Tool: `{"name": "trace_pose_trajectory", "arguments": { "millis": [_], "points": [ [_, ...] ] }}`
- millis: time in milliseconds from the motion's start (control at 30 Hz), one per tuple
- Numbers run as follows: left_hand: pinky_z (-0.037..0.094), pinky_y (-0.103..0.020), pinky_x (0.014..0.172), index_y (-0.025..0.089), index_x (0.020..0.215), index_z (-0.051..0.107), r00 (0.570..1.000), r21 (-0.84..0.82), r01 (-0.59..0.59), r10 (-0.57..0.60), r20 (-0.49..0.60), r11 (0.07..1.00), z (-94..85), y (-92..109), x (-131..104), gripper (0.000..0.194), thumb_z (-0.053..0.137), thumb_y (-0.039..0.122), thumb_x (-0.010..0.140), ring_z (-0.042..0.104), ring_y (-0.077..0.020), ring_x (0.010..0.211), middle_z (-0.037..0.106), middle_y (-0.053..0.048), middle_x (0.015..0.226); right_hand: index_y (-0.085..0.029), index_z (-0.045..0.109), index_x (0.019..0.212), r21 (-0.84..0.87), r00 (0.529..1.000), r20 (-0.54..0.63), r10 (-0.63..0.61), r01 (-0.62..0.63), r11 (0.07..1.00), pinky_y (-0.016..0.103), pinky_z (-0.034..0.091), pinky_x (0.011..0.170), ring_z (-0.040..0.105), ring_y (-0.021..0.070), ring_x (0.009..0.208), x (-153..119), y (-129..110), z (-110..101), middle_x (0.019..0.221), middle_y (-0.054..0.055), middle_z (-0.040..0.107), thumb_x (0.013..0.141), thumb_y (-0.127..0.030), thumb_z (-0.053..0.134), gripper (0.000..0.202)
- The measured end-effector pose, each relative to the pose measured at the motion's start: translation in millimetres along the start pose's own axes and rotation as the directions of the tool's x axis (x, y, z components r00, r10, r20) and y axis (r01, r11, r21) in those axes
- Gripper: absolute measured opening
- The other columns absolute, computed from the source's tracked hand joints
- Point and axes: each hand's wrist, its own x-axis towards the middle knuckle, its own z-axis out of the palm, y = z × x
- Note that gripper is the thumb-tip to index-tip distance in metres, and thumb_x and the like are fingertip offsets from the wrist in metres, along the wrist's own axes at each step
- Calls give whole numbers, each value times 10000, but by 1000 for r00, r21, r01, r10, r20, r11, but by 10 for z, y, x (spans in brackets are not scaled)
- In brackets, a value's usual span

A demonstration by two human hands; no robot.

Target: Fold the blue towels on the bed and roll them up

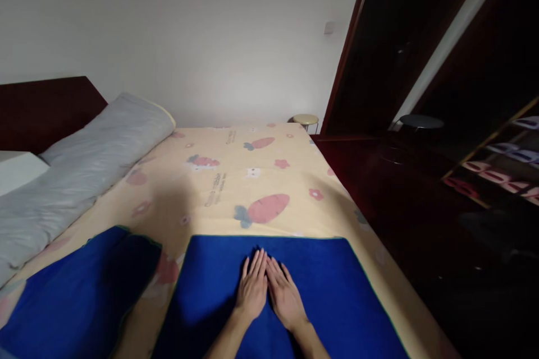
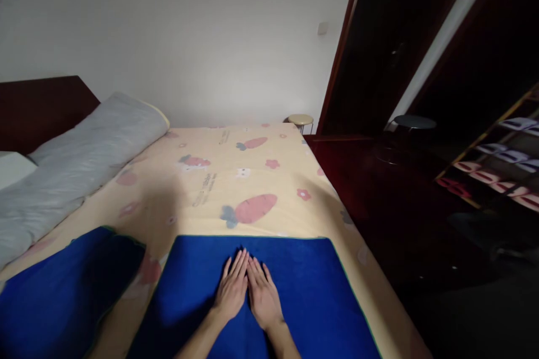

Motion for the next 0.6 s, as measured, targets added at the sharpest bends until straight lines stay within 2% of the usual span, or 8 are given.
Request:
{"name": "trace_pose_trajectory", "arguments": {
  "millis": [67, 167, 200, 267, 367, 467, 533, 600],
  "points": [
    [314, -402, 1162, 270, 1534, 104, 999, -43, -21, 23, 46, 999, 79, -57, 73, 581, 311, 325, 994, 334, -174, 1431, 341, -32, 1569, -246, 236, 1516, 73, 993, 84, -87, 81, 994, 420, 330, 1149, 344, 205, 1417, 151, 133, -20, 1530, 71, 367, 960, -261, 388, 576],
    [299, -450, 1167, 328, 1517, 213, 987, -30, 106, -101, 126, 994, 79, -586, 19, 540, 318, 389, 991, 315, -197, 1441, 310, -12, 1580, -316, 350, 1475, 88, 995, 97, -34, 26, 996, 464, 352, 1131, 404, 246, 1383, 47, 762, -227, 1515, 58, 405, 946, -396, 453, 545],
    [297, -467, 1163, 318, 1509, 258, 967, 13, 216, -215, 136, 976, 56, -832, -27, 527, 311, 393, 989, 313, -210, 1443, 312, -24, 1578, -324, 394, 1455, 69, 997, 48, 55, -58, 996, 475, 362, 1119, 431, 267, 1364, -65, 1030, -311, 1497, 64, 434, 936, -413, 467, 532],
    [300, -474, 1153, 250, 1498, 315, 871, 126, 468, -481, 98, 874, 2, -1323, -135, 530, 287, 377, 985, 312, -227, 1443, 329, -69, 1567, -342, 426, 1442, 30, 961, -98, 258, -256, 966, 472, 374, 1096, 455, 300, 1341, -343, 1547, -449, 1472, 73, 472, 923, -401, 478, 525],
    [277, -460, 1159, 209, 1499, 319, 796, 224, 578, -602, 57, 785, -65, -1833, -273, 552, 274, 365, 971, 302, -214, 1447, 325, -82, 1567, -403, 429, 1429, 8, 918, -201, 342, -348, 938, 500, 371, 1078, 483, 329, 1313, -684, 2061, -552, 1451, 53, 506, 892, -430, 487, 540],
    [258, -498, 1161, 189, 1498, 315, 779, 245, 584, -619, 100, 774, -131, -1942, -297, 561, 264, 357, 965, 281, -219, 1456, 288, -84, 1582, -396, 526, 1363, -1, 898, -248, 364, -376, 927, 532, 372, 1064, 519, 358, 1275, -720, 2080, -633, 1387, 71, 573, 871, -440, 470, 497],
    [232, -564, 1156, 163, 1486, 338, 763, 245, 608, -641, 83, 755, -180, -1819, -233, 551, 243, 308, 963, 285, -249, 1454, 289, -113, 1579, -373, 560, 1339, -6, 867, -306, 394, -416, 910, 540, 363, 1067, 504, 372, 1287, -601, 1802, -688, 1379, 86, 578, 877, -400, 434, 480],
    [204, -587, 1160, 159, 1487, 336, 816, 213, 559, -577, 27, 801, -207, -1564, -113, 547, 223, 262, 962, 274, -259, 1458, 296, -123, 1575, -346, 513, 1386, -18, 841, -363, 402, -437, 899, 540, 351, 1079, 458, 361, 1329, -462, 1313, -661, 1424, 89, 536, 890, -323, 382, 513]
  ]
}}
